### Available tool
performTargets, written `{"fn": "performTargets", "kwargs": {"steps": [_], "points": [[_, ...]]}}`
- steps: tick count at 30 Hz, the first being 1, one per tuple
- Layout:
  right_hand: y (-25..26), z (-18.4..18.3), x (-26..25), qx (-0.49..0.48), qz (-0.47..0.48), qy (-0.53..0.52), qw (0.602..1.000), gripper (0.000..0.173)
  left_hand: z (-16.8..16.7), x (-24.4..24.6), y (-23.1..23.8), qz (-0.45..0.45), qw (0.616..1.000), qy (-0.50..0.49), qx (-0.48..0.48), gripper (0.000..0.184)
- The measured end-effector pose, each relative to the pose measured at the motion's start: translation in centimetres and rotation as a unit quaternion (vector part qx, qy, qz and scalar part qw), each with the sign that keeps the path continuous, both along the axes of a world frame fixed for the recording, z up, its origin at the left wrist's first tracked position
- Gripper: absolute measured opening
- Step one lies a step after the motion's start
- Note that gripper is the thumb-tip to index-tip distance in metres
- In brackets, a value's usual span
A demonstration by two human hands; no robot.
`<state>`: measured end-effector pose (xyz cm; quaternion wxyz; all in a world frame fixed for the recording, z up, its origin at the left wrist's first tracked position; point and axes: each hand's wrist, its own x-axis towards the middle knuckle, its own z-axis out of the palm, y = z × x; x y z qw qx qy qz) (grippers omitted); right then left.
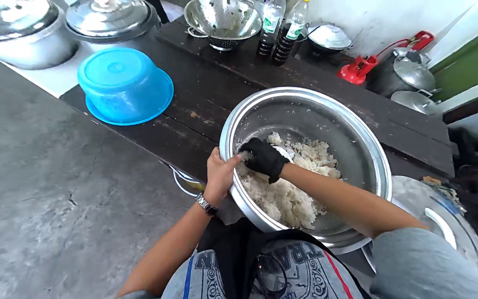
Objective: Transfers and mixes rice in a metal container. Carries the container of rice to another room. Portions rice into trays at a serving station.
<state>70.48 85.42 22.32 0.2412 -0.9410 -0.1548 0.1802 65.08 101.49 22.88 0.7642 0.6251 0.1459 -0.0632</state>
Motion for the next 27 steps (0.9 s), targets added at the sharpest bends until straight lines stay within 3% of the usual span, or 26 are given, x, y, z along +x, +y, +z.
{"fn": "performTargets", "kwargs": {"steps": [5, 9, 14, 17, 21, 27], "points": [[-3.5, 2.7, -3.3, -0.088, 0.003, 0.095, 0.992, 0.039, 0.3, 0.1, 0.1, 0.001, 1.000, 0.000, -0.007, 0.032], [-5.7, 2.7, -4.1, -0.046, -0.078, 0.094, 0.991, 0.031, 0.2, -0.1, 0.1, -0.006, 1.000, 0.004, -0.001, 0.030], [-7.4, 3.4, -3.3, 0.189, -0.200, 0.038, 0.961, 0.026, 0.2, -0.2, 0.2, -0.013, 1.000, 0.001, 0.000, 0.028], [-9.1, 3.9, -3.3, 0.305, -0.181, 0.117, 0.928, 0.028, 0.4, -0.2, 0.1, -0.008, 1.000, 0.003, -0.005, 0.029], [-9.2, 4.0, -2.7, 0.258, -0.176, 0.128, 0.941, 0.037, 0.4, -0.2, 0.1, -0.010, 1.000, 0.002, 0.006, 0.031], [-8.7, 2.8, -2.3, 0.247, -0.185, 0.052, 0.950, 0.025, 0.1, -0.3, 0.1, -0.010, 1.000, -0.002, 0.003, 0.029]]}}
